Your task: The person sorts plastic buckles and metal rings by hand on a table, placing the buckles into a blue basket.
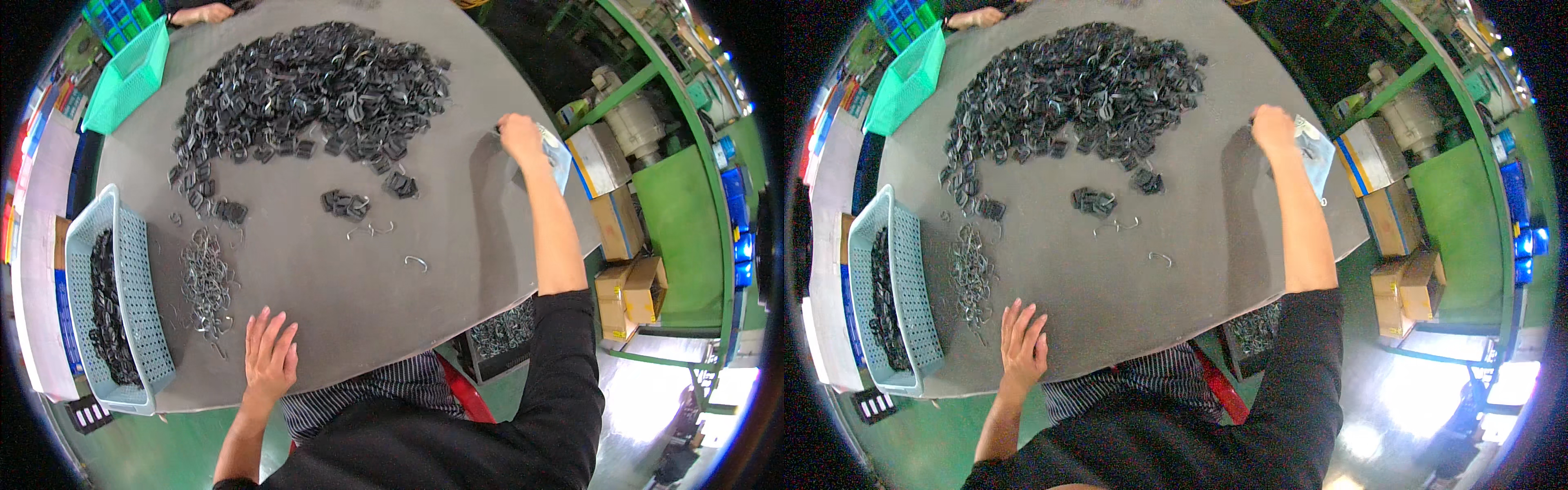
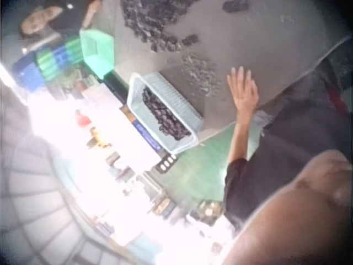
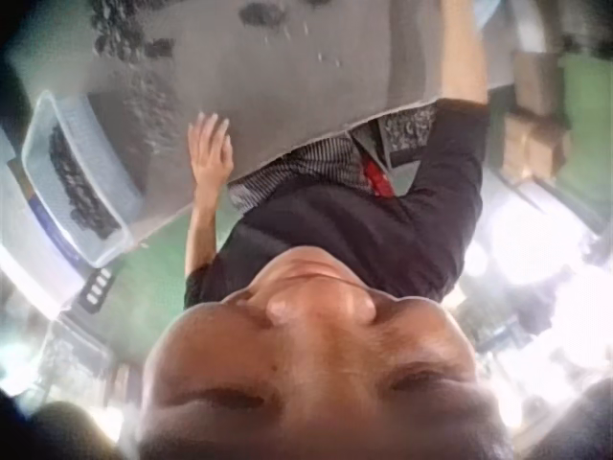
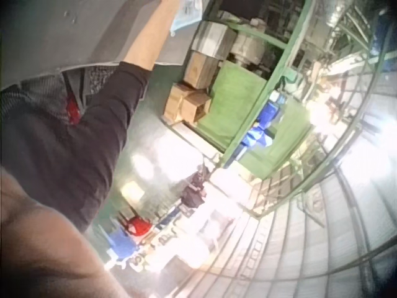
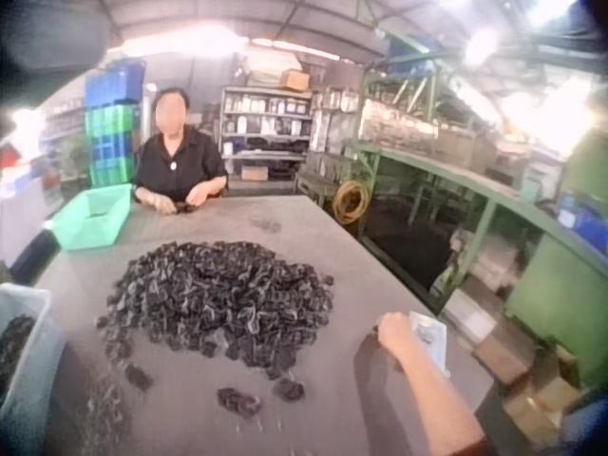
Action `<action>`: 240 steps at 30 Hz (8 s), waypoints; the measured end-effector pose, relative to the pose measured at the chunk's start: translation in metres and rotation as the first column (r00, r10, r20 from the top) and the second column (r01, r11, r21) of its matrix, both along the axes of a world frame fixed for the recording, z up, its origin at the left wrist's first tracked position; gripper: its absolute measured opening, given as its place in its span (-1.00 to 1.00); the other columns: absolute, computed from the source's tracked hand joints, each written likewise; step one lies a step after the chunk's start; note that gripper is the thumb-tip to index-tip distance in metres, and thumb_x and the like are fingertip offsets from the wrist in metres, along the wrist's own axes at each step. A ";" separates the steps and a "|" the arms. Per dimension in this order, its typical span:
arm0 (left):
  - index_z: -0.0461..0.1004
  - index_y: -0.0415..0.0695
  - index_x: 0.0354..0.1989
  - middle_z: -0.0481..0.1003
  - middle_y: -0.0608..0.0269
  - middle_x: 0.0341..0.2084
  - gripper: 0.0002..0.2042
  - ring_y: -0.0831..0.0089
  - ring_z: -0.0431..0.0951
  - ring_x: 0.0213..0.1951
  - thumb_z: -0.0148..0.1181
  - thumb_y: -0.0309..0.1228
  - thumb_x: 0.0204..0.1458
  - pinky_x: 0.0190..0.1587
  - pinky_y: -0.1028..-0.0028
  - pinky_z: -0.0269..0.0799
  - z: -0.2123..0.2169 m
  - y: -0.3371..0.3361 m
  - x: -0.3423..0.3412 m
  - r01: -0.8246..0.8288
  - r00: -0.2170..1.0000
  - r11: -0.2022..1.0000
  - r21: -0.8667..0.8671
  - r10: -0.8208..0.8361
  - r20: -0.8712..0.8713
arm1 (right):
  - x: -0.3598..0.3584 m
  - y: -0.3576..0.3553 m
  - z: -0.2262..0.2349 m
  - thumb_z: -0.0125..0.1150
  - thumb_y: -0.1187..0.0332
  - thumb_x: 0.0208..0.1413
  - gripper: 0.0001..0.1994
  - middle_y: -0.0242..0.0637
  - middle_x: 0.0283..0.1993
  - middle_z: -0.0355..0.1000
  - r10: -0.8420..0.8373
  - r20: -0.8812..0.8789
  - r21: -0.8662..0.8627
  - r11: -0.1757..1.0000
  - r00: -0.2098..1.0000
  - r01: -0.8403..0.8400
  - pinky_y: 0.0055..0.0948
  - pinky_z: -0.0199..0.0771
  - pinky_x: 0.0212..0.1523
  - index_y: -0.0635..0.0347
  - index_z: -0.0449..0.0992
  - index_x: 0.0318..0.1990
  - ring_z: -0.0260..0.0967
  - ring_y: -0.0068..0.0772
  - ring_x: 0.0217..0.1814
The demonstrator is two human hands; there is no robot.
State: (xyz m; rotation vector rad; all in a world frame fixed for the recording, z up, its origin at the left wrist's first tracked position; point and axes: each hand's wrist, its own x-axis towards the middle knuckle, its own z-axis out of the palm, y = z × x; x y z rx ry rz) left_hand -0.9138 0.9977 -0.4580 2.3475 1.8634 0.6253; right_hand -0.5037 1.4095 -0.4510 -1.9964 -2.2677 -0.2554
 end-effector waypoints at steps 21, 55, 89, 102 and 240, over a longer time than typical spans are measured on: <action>-0.05 -0.22 0.29 -0.09 -0.16 0.28 -0.23 -0.14 -0.18 0.31 0.19 -0.17 -0.03 0.26 -0.09 -0.24 -0.009 -0.043 -0.066 -0.763 0.646 0.641 0.077 0.756 0.107 | -0.319 -0.226 0.002 0.15 0.40 0.02 -0.63 -0.22 0.12 0.28 0.842 -0.462 0.387 0.474 0.279 -0.791 -0.18 0.18 0.19 0.05 0.39 0.04 0.16 -0.12 0.23; 0.10 -0.28 0.22 0.01 -0.12 0.26 -0.43 0.01 -0.09 0.32 -0.16 -0.10 0.17 0.31 0.08 -0.21 -0.037 0.133 -0.194 -0.630 0.770 0.768 -0.111 0.637 0.040 | -0.389 -0.124 0.001 0.35 0.32 -0.15 -0.73 -0.30 -0.22 0.38 0.393 -0.665 0.096 0.889 0.636 -0.449 -0.31 0.37 -0.16 0.10 0.47 -0.26 0.38 -0.29 -0.17; 0.16 -0.42 0.14 0.12 -0.21 0.18 -0.48 -0.02 0.04 0.27 -0.11 -0.22 0.14 0.30 0.10 -0.13 -0.041 0.010 -0.140 -0.707 0.707 0.696 0.123 0.695 0.128 | -0.451 -0.237 -0.041 -0.38 -0.02 0.26 -0.47 -0.32 0.35 0.03 0.704 -0.483 0.019 0.603 0.521 -0.797 -0.14 -0.29 0.38 0.07 0.13 0.27 -0.16 -0.33 0.43; 0.23 -0.25 0.13 0.23 -0.06 0.14 -0.61 0.06 0.14 0.23 -0.08 -0.42 0.12 0.26 0.13 -0.01 -0.012 0.004 -0.099 -0.506 0.858 0.831 0.232 0.458 0.232 | -0.365 -0.281 -0.011 -0.08 0.14 0.20 -0.59 -0.29 0.24 0.21 0.723 -0.634 0.095 0.425 0.274 -0.900 -0.20 -0.11 0.36 0.06 0.31 0.16 0.01 -0.28 0.36; 0.28 -0.05 0.10 0.20 0.13 0.14 -0.53 0.15 0.08 0.24 0.16 -0.42 -0.05 0.26 0.01 -0.12 0.073 -0.081 -0.086 -0.664 0.687 0.593 0.455 0.725 0.057 | -0.112 -0.295 -0.009 -0.10 0.28 0.15 -0.70 -0.31 0.06 0.36 0.407 0.076 0.021 0.912 0.910 -0.410 0.00 0.10 0.20 0.04 0.41 0.01 0.25 -0.24 0.16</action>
